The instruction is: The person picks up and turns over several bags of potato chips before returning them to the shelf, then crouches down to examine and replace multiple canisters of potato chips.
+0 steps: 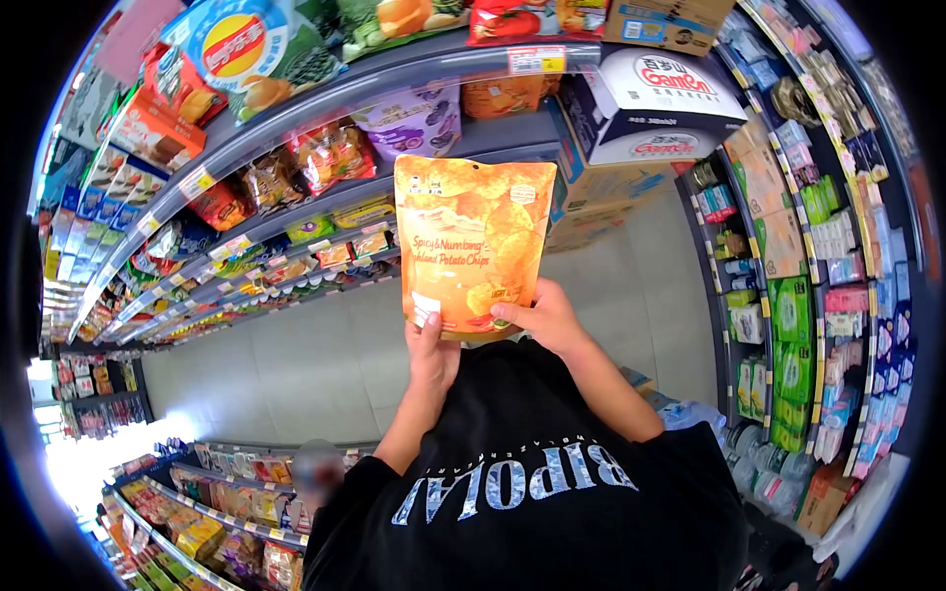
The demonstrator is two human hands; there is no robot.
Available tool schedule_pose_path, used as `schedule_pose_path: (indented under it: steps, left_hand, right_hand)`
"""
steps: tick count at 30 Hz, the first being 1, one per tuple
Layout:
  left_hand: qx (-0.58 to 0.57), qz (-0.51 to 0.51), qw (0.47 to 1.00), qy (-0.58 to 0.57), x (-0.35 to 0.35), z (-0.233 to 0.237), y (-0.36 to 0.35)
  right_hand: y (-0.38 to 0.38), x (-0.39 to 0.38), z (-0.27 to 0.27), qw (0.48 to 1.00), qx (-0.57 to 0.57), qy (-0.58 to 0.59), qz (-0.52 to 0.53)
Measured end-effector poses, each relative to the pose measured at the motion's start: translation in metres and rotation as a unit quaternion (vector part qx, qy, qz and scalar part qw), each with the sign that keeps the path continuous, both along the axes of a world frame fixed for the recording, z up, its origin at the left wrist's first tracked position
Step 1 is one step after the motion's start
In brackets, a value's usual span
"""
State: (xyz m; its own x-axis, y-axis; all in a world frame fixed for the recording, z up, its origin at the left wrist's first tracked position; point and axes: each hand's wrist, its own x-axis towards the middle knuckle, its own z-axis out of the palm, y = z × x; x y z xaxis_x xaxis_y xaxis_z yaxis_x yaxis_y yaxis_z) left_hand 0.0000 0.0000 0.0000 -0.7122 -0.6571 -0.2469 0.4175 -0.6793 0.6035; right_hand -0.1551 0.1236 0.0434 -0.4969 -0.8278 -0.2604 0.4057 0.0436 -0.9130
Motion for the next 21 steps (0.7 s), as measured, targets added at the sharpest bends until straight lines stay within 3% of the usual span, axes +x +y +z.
schedule_pose_path:
  steps: [2, 3, 6, 19, 21]
  left_hand:
    - [0.036, -0.025, 0.998, 0.035, -0.006, -0.004, 0.002]
    - [-0.064, -0.043, 0.997, -0.016, 0.027, 0.013, -0.069]
    - [-0.014, -0.094, 0.995, 0.01, 0.007, 0.001, -0.001]
    - [-0.01, -0.153, 0.988, -0.018, -0.007, 0.008, 0.006]
    - [0.009, -0.182, 0.982, -0.052, -0.003, 0.005, 0.005]
  right_hand:
    - [0.011, -0.01, 0.008, 1.0, 0.01, 0.023, -0.011]
    - [-0.05, 0.015, -0.018, 0.996, -0.082, -0.028, -0.01]
    - [0.028, -0.018, 0.001, 1.0, -0.012, 0.002, -0.007]
    - [0.052, -0.035, -0.009, 0.999, -0.005, -0.024, -0.041]
    - [0.055, -0.04, -0.008, 0.998, 0.018, -0.055, -0.001]
